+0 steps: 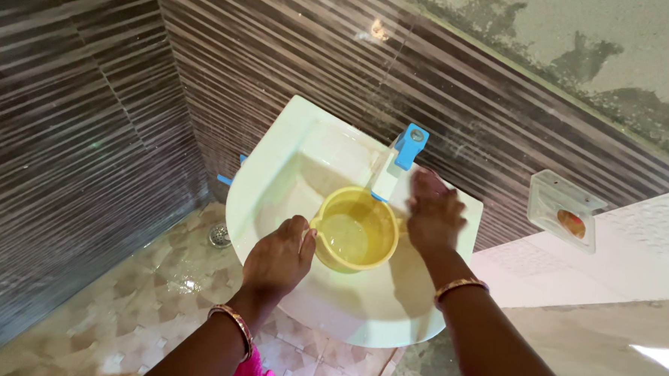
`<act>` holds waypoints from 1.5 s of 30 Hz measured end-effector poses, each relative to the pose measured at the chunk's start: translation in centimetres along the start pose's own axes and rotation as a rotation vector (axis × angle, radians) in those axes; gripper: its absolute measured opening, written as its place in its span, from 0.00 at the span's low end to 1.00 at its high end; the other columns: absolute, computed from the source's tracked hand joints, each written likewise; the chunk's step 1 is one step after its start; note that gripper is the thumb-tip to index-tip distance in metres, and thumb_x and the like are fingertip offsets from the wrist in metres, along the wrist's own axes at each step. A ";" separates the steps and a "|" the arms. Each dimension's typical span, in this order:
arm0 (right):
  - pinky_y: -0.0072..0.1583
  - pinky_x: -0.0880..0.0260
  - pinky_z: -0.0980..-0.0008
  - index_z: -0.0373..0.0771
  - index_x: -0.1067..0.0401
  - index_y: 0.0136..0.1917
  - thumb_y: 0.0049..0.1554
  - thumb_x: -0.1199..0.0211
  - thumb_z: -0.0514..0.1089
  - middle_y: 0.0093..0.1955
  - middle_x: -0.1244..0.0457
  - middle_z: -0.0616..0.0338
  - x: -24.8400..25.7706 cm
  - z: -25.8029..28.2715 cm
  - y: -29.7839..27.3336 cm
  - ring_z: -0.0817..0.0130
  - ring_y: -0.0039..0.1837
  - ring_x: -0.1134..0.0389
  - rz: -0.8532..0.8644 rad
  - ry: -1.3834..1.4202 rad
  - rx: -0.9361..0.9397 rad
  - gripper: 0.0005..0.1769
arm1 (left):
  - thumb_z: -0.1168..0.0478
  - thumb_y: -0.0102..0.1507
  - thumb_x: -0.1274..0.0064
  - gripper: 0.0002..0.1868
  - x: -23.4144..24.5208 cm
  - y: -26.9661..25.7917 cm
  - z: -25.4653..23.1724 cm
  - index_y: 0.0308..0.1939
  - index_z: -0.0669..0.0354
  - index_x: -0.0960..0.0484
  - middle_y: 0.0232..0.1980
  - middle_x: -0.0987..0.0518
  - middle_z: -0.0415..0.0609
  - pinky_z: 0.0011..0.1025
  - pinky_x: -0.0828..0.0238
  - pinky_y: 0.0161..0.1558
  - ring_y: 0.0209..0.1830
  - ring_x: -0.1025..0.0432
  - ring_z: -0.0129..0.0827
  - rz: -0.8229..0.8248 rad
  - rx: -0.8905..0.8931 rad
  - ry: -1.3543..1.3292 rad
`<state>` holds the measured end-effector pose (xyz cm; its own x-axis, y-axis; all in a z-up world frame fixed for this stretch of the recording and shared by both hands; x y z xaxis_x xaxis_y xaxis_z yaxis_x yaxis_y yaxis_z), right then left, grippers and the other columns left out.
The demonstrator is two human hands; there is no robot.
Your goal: The person repeatedly scrubs a white bathroom sink with a pink scrubbing sponge while rinsing it under running water from a blue faucet. A yellow plastic strainer is moved aside and back into the sink during the process.
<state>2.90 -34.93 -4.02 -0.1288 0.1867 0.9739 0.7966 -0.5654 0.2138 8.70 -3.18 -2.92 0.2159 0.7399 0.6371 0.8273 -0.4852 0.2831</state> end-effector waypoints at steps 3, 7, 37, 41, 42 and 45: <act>0.66 0.41 0.35 0.70 0.44 0.74 0.65 0.45 0.58 0.75 0.49 0.41 -1.3 1.3 1.2 0.38 0.72 0.46 0.132 0.037 0.067 0.26 | 0.53 0.69 0.54 0.13 0.0 0.1 0.0 0.43 0.60 0.28 0.40 0.18 0.60 0.51 0.25 0.35 0.34 0.23 0.58 0.003 -0.011 0.007; 0.63 0.44 0.29 0.72 0.51 0.80 0.62 0.44 0.58 0.73 0.52 0.34 0.1 -1.8 1.2 0.31 0.73 0.50 0.060 -0.072 -0.018 0.35 | 0.53 0.69 0.54 0.12 0.0 -0.2 0.1 0.43 0.59 0.28 0.39 0.18 0.59 0.50 0.26 0.35 0.34 0.23 0.57 0.006 -0.003 -0.005; 0.63 0.43 0.30 0.59 0.49 0.80 0.62 0.43 0.54 0.73 0.51 0.34 1.7 -6.5 -2.6 0.33 0.70 0.48 0.141 -0.066 -0.040 0.35 | 0.52 0.70 0.55 0.13 -0.6 -0.1 0.5 0.42 0.59 0.30 0.37 0.21 0.60 0.50 0.27 0.34 0.32 0.24 0.57 0.031 -0.015 0.047; 0.62 0.41 0.32 0.56 0.52 0.81 0.61 0.44 0.53 0.73 0.51 0.33 2.3 -6.7 -3.7 0.33 0.68 0.47 0.167 -0.033 -0.029 0.38 | 0.53 0.69 0.54 0.13 -0.2 -0.3 0.2 0.42 0.61 0.31 0.37 0.21 0.61 0.50 0.26 0.32 0.31 0.24 0.58 -0.010 -0.063 0.036; 0.62 0.40 0.33 0.51 0.52 0.81 0.62 0.44 0.52 0.73 0.51 0.33 2.3 -6.1 -3.9 0.35 0.68 0.45 0.182 -0.120 0.066 0.38 | 0.53 0.69 0.54 0.13 -0.3 -0.2 0.2 0.42 0.61 0.31 0.37 0.21 0.61 0.50 0.26 0.32 0.31 0.24 0.58 -0.008 -0.063 0.042; 0.62 0.38 0.36 0.67 0.54 0.81 0.60 0.43 0.55 0.74 0.51 0.40 3.3 -5.2 -6.5 0.38 0.71 0.46 0.094 -0.165 0.194 0.40 | 0.53 0.70 0.54 0.14 -0.5 -0.1 0.4 0.42 0.60 0.30 0.37 0.21 0.61 0.50 0.26 0.32 0.32 0.24 0.57 -0.003 -0.045 0.049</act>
<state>-5.76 -34.80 -1.77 0.0362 0.2784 0.9598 0.9009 -0.4248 0.0892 8.75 -3.31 -3.50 0.1873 0.7183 0.6701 0.8032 -0.5046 0.3164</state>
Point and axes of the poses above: each hand's wrist, its own y-axis towards the middle knuckle, its own x-axis out of the back of the hand, z = x × y, the point moved 5 cm from there along y, towards the middle knuckle
